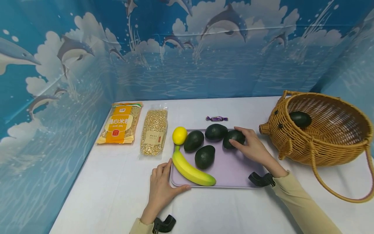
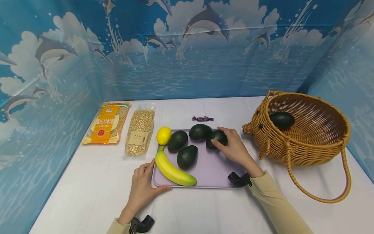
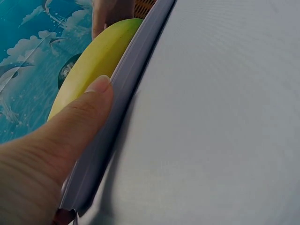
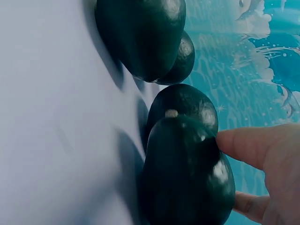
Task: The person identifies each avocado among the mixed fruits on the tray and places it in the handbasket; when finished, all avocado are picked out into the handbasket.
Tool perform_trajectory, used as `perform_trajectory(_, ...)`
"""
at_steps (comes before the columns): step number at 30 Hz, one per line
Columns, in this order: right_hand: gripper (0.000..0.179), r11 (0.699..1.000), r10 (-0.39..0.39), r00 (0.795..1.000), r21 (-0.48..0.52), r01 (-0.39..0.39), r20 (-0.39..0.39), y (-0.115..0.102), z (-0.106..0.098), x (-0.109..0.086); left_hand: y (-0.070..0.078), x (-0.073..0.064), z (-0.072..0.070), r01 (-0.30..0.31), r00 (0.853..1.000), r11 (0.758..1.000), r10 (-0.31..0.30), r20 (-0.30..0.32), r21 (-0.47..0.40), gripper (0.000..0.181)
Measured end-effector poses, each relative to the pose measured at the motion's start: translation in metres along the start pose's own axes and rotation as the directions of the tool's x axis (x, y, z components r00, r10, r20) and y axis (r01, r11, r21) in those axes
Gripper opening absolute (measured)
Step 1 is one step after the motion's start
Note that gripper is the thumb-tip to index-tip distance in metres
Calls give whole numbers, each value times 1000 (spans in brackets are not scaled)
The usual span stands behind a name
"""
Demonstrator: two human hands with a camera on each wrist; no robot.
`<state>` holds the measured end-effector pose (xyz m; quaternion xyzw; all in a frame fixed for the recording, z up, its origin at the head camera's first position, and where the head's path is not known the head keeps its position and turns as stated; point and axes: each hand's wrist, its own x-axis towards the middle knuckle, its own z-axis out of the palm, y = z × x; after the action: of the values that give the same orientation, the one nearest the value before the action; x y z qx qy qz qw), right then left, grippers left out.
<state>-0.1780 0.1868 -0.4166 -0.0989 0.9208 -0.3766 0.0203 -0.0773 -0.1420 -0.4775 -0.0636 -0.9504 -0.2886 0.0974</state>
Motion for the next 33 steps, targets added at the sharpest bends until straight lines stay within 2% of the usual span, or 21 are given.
perform_trajectory(6, 69, 1000, 12, 1000, 2, -12, -12, 4, 1, -1, 0, 0, -1, 8, 1000, 1000, -8, 16, 10, 111)
perform_trajectory(13, 68, 999, -35, 999, 41, 36, -17, 10, 5, 1, 0, 0, 0, 12, 1000, 1000, -12, 25, 0, 112)
perform_trajectory(19, 73, 997, -30, 1000, 74, 30, -3, 12, 7, -3, 0, -1, -1, 12, 1000, 1000, -12, 22, -3, 112)
perform_trajectory(27, 67, 993, -118, 993, -15, 118, -15, 15, 7, -13, 0, 0, 0, 18, 999, 1000, -18, 28, -1, 112)
perform_trajectory(33, 67, 987, -115, 993, -113, 115, 9, 10, 5, -24, 0, 0, 0, 17, 1000, 1000, -17, 25, -3, 112)
